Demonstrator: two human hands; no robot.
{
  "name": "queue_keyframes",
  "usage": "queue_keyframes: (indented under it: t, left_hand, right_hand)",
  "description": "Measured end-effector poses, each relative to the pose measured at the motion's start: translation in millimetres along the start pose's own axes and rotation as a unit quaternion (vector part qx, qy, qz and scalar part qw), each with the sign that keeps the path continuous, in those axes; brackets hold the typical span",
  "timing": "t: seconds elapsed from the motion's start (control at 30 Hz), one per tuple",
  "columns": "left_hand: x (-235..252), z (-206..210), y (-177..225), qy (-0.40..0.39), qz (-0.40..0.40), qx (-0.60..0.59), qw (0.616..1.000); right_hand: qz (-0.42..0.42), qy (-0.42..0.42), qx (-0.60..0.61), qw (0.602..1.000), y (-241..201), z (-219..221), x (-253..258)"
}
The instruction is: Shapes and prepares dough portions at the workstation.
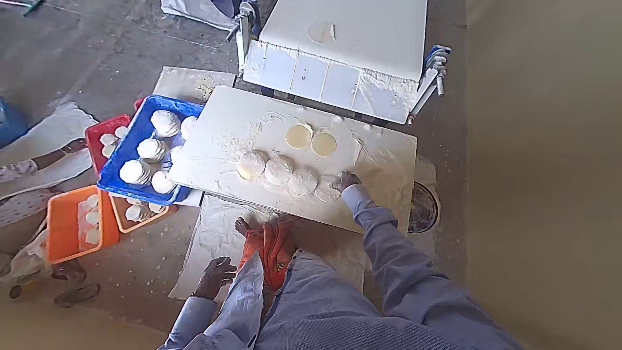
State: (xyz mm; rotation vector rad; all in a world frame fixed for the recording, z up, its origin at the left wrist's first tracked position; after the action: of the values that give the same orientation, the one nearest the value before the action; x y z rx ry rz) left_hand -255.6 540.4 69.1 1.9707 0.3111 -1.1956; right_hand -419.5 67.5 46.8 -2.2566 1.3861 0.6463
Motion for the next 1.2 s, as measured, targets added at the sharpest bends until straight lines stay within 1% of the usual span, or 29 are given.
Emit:
queue_keyframes:
  t: [0.07, 0.17, 0.27, 0.33, 0.4, 0.47, 0.57, 0.67, 0.73, 0.8, 0.83, 0.9, 0.97, 1.03, 1.1, 1.13, 1.17, 1.2]
  left_hand:
    - [2.8, -4.3, 3.4, 0.003, 0.014, 0.02, 1.0]
    - [12.1, -14.6, 8.2, 0.023, 0.024, 0.035, 0.999]
    - [19.4, -25.9, 9.2, 0.047, 0.03, 0.017, 0.998]
    - [23.2, -33.6, 7.6, 0.064, 0.028, -0.001, 0.998]
    - [27.9, -39.3, 4.7, 0.078, 0.028, -0.013, 0.996]
    - [30.9, -42.6, 2.1, 0.089, 0.029, -0.014, 0.996]
    - [31.8, -44.7, 5.7, 0.108, 0.051, 0.002, 0.993]
    - [28.6, -38.2, 19.1, 0.106, 0.102, 0.025, 0.989]
    - [21.1, -23.1, 40.8, 0.08, 0.133, 0.038, 0.987]
    - [20.9, -4.7, 68.8, 0.035, 0.171, 0.045, 0.984]
    - [24.5, 5.1, 82.8, 0.008, 0.191, 0.027, 0.981]
    - [38.6, 30.4, 109.5, -0.053, 0.212, -0.063, 0.974]
    - [43.7, 58.7, 146.7, -0.139, 0.202, -0.181, 0.952]
    - [56.1, 83.7, 180.0, -0.233, 0.17, -0.283, 0.915]
    - [66.8, 98.4, 206.0, -0.315, 0.124, -0.382, 0.86]
    - [68.5, 97.8, 216.6, -0.346, 0.098, -0.434, 0.826]
    - [69.4, 91.7, 226.1, -0.358, 0.076, -0.472, 0.802]
    - [72.3, 82.8, 233.6, -0.362, 0.069, -0.491, 0.789]
  right_hand:
    - [0.036, 0.002, 0.0, 0.999, -5.4, 8.4, -2.9]
    - [0.096, -0.015, 0.055, 0.994, -1.5, 1.9, -2.6]
    - [0.13, -0.048, 0.092, 0.986, 2.4, 0.7, 3.3]
    - [0.146, -0.065, 0.084, 0.984, 2.0, 3.3, 3.4]
    - [0.134, -0.072, 0.075, 0.986, 1.7, 5.0, 5.8]
    - [0.094, -0.052, 0.095, 0.99, 1.0, 2.9, 2.1]
    - [0.037, 0.033, 0.165, 0.985, -4.6, -0.8, -8.0]
    - [-0.027, 0.117, 0.259, 0.958, -17.6, -1.4, -19.0]
    - [-0.065, 0.146, 0.277, 0.948, -31.6, -9.9, -30.4]
    - [-0.114, 0.165, 0.253, 0.947, -58.3, -26.2, -43.6]
    - [-0.138, 0.17, 0.237, 0.946, -75.6, -33.1, -51.6]
    - [-0.196, 0.178, 0.205, 0.942, -110.7, -46.9, -71.3]
    - [-0.258, 0.195, 0.218, 0.921, -145.3, -59.3, -91.5]
    - [-0.286, 0.175, 0.272, 0.902, -178.5, -67.4, -105.0]
    - [-0.297, 0.141, 0.344, 0.88, -212.5, -73.1, -107.8]
    - [-0.296, 0.124, 0.366, 0.874, -229.6, -74.9, -105.1]
    - [-0.294, 0.112, 0.373, 0.873, -245.8, -75.6, -98.6]
    - [-0.289, 0.103, 0.372, 0.876, -259.7, -74.4, -89.1]
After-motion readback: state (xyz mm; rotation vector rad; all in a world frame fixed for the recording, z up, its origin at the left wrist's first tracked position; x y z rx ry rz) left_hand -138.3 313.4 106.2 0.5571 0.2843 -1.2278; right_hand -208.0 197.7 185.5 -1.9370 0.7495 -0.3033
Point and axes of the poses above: each hand's wrist, its own x-axis towards the middle knuckle, its own z-axis out of the palm, y = z × x, the point moved 5 cm from there along x, towards the middle knuckle, and after that the axes turned 5 degrees about -x, right-handed, at the moved point
